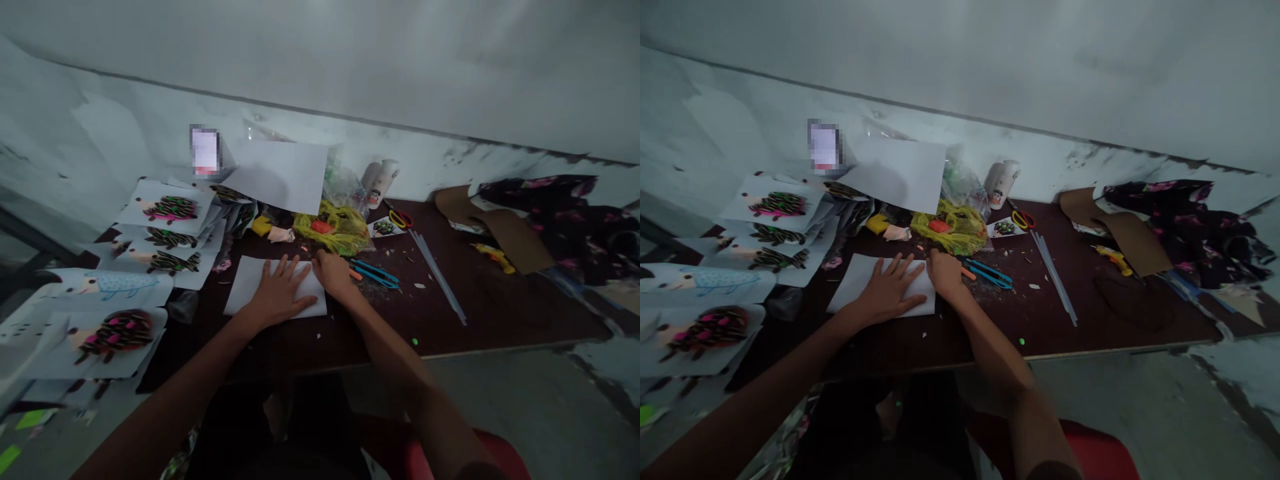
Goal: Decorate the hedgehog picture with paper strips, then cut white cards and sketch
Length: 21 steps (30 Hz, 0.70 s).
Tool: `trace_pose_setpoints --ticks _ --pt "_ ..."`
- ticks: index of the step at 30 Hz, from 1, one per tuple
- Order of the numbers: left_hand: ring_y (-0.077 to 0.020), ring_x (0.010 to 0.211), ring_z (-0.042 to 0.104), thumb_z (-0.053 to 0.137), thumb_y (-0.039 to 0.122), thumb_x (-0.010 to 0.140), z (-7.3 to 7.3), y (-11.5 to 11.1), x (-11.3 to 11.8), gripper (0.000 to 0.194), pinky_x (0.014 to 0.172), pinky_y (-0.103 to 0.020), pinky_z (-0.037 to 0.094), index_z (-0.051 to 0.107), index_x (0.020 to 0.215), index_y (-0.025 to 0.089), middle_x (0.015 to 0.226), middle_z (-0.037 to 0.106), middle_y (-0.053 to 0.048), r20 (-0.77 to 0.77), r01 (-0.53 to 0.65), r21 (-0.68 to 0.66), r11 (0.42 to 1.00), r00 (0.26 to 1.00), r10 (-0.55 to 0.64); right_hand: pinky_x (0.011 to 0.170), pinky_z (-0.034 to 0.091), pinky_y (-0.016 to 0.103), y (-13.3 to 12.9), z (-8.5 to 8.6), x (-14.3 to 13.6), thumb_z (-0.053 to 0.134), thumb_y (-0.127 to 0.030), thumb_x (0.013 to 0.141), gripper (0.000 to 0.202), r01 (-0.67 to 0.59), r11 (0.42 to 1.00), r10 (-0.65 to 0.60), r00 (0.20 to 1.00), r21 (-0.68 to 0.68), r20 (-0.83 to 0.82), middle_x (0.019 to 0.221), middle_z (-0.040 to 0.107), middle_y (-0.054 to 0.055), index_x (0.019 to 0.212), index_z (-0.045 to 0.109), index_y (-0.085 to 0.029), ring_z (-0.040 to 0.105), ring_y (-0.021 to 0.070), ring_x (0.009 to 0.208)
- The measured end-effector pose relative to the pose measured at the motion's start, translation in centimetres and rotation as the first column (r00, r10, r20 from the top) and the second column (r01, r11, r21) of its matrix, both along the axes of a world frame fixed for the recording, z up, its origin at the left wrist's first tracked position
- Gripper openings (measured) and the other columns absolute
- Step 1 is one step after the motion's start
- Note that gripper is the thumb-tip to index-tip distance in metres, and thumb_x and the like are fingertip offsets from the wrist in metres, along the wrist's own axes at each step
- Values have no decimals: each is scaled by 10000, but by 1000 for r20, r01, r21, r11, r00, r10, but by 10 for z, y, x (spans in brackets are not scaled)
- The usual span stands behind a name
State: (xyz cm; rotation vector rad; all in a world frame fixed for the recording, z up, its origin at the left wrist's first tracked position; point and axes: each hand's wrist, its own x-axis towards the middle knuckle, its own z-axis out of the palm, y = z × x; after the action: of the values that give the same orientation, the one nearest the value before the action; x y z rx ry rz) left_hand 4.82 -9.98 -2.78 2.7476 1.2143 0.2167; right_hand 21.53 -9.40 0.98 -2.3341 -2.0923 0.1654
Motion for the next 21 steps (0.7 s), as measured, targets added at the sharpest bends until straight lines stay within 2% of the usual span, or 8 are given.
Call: trace_pose_setpoints --ticks 3,5,9,12,14,17,19,21 --pt "-406 1554 247 402 606 998 -3 4 0 688 1206 -678 193 402 1587 250 1670 327 -151 31 -17 -17 1000 999 18 809 470 301 0 -2 1 422 -299 1061 301 5 1000 -5 1000 2 -10 1091 762 165 1206 646 -160 723 256 1014" --pt "-359 1534 320 356 498 1030 -4 9 -2 601 1216 -629 232 445 1562 232 1644 384 -140 71 -50 -60 997 996 54 806 453 294 1 -4 6 438 -295 1056 281 -15 999 17 999 41 -52 1078 764 148 1165 659 -161 716 246 987" --pt "-298 1497 397 363 283 1000 8 27 -11 522 1244 -559 230 543 1480 185 1562 514 -131 213 -116 -31 993 970 120 775 418 269 2 -5 19 480 -318 1034 255 -87 965 154 951 247 -269 932 749 80 989 682 -169 669 193 851" --pt "-302 1488 407 470 257 935 29 44 -17 526 1254 -519 218 574 1444 170 1534 548 -126 309 -117 18 993 945 106 726 404 256 2 -4 26 514 -377 995 293 -94 906 311 810 413 -497 790 679 30 826 652 -181 592 156 739" --pt "-308 1369 536 531 279 901 43 55 -17 468 1220 -503 278 658 1341 183 1393 667 -126 340 -70 -39 997 937 79 686 395 253 2 -3 26 546 -443 958 333 -47 877 377 684 478 -624 732 623 8 751 618 -192 538 142 695" --pt "-278 944 706 578 343 847 56 65 -15 292 956 -394 499 787 964 177 955 782 -99 400 48 -249 967 915 57 625 367 252 2 -1 24 609 -537 889 390 55 870 392 528 490 -754 669 545 -18 690 580 -203 458 127 638" --pt "-230 737 668 588 387 815 58 68 -14 274 746 -313 501 764 768 184 748 733 -60 493 102 -350 931 865 90 587 340 251 3 0 24 628 -589 858 427 101 885 370 441 455 -818 633 495 -30 675 565 -208 411 120 605" --pt "-199 654 610 596 411 778 56 68 -15 276 647 -279 450 732 694 187 661 684 -34 564 111 -396 912 813 146 568 325 250 5 0 25 601 -643 859 475 114 907 342 364 405 -866 623 473 -29 669 559 -210 398 119 595"
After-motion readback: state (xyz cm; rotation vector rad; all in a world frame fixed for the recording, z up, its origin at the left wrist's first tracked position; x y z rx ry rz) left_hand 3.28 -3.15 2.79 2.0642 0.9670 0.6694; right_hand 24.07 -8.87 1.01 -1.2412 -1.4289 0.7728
